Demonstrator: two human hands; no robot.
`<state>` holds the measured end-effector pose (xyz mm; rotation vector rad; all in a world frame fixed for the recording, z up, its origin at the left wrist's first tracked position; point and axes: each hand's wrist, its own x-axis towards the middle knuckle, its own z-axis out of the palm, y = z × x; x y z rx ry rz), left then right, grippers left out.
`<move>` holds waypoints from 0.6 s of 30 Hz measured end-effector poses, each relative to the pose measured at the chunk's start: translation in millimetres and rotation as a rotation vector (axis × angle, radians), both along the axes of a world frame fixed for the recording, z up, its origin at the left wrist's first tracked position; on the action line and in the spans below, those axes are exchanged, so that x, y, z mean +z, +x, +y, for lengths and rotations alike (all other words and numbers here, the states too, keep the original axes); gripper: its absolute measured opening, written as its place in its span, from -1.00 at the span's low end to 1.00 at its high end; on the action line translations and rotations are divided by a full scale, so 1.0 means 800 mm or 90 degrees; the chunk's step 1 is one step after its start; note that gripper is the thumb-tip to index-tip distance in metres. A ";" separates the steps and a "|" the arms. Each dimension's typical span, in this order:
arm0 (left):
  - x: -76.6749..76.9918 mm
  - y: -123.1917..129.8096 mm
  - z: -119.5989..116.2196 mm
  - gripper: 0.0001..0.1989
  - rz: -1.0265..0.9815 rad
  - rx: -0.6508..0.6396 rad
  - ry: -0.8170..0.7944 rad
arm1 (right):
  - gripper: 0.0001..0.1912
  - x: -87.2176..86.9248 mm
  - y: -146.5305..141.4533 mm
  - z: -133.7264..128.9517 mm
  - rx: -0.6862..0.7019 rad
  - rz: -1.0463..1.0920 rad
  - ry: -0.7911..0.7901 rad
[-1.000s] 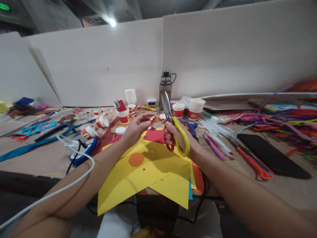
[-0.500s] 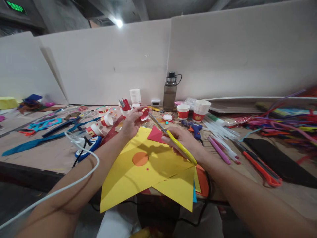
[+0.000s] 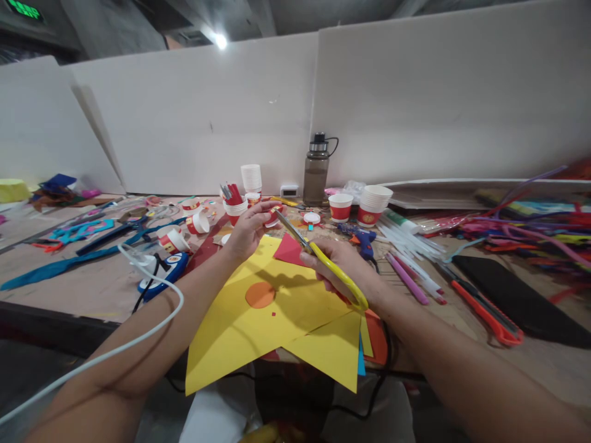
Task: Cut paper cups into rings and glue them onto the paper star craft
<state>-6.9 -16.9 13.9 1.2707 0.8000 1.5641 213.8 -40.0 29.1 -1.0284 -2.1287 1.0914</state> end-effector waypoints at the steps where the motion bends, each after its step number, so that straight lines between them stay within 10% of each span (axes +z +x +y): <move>1: 0.000 0.000 0.000 -0.60 0.000 0.002 -0.001 | -0.74 0.000 0.000 0.000 0.000 0.001 -0.002; 18: 0.000 0.002 -0.002 -0.63 0.006 0.034 -0.010 | -0.75 0.003 -0.001 0.001 0.013 -0.027 -0.007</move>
